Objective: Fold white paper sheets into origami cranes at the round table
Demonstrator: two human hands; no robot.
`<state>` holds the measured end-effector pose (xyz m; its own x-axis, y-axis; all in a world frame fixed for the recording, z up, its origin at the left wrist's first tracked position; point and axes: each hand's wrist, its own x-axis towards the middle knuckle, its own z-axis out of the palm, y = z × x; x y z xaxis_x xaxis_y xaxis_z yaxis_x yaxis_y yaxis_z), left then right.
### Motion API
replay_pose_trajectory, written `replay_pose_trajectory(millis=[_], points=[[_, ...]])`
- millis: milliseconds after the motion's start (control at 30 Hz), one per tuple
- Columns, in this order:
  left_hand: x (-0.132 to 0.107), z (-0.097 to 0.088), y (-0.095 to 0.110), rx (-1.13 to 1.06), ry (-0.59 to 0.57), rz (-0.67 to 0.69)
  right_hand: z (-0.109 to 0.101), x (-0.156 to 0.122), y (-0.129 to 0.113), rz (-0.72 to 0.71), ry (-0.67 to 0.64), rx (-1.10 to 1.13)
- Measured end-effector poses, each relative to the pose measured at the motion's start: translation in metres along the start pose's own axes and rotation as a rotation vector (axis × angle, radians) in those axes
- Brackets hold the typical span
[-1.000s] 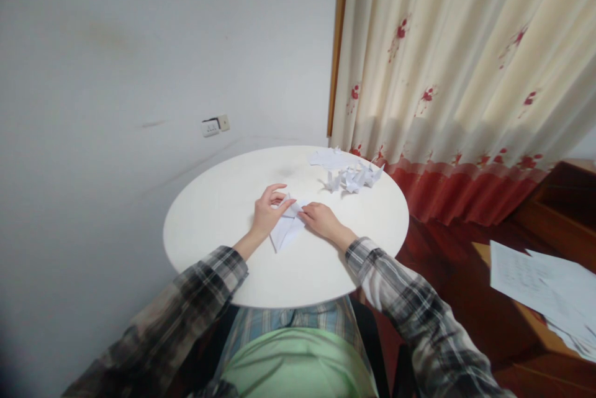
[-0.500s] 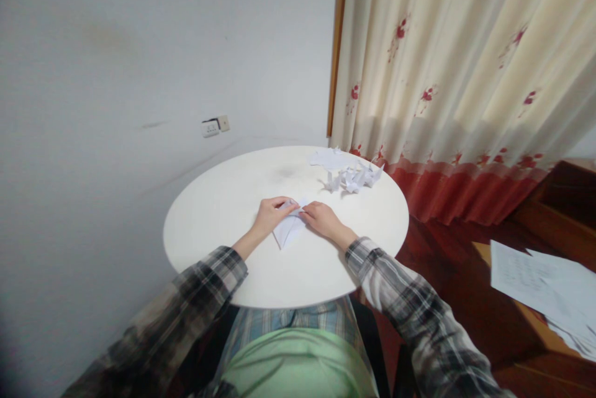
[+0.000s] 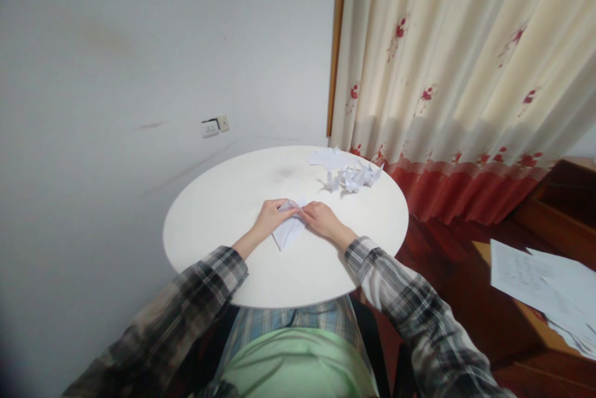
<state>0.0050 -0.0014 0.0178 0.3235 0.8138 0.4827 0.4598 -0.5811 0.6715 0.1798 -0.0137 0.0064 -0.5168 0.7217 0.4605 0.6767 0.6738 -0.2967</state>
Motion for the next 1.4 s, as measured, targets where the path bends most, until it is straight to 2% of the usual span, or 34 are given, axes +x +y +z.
replay_pose_trajectory(millis=[200, 333, 500, 667, 833, 900, 1067, 1133, 1233, 1400], points=[[0.001, -0.001, -0.009, 0.173, 0.048, 0.002, 0.001, 0.002, 0.003, 0.149, -0.024, -0.083], [-0.001, -0.002, -0.005, 0.288, 0.096, 0.181, 0.003, 0.003, 0.006, 0.229, 0.008, -0.118], [-0.005, -0.001, 0.006, 0.486, 0.23, 0.396, 0.002, 0.001, 0.008, 0.317, 0.064, -0.135], [-0.009, 0.003, 0.009, 0.515, 0.172, 0.593, 0.0, 0.0, 0.007, 0.329, 0.067, -0.107], [-0.012, 0.003, 0.01, 0.497, 0.281, 0.601, 0.001, 0.001, 0.008, 0.363, 0.085, -0.102], [-0.013, 0.003, 0.01, 0.484, 0.206, 0.585, 0.001, 0.002, 0.009, 0.378, 0.094, -0.108], [-0.014, 0.009, 0.002, 0.501, -0.101, 0.503, 0.0, 0.0, 0.012, 0.42, 0.118, -0.147], [-0.013, 0.012, -0.004, 0.513, -0.189, 0.442, 0.0, 0.0, 0.013, 0.427, 0.118, -0.154], [-0.01, 0.014, -0.013, 0.512, -0.235, 0.363, 0.0, -0.001, 0.013, 0.429, 0.111, -0.157], [-0.01, 0.015, -0.016, 0.536, -0.255, 0.354, 0.001, -0.001, 0.012, 0.426, 0.106, -0.16]])
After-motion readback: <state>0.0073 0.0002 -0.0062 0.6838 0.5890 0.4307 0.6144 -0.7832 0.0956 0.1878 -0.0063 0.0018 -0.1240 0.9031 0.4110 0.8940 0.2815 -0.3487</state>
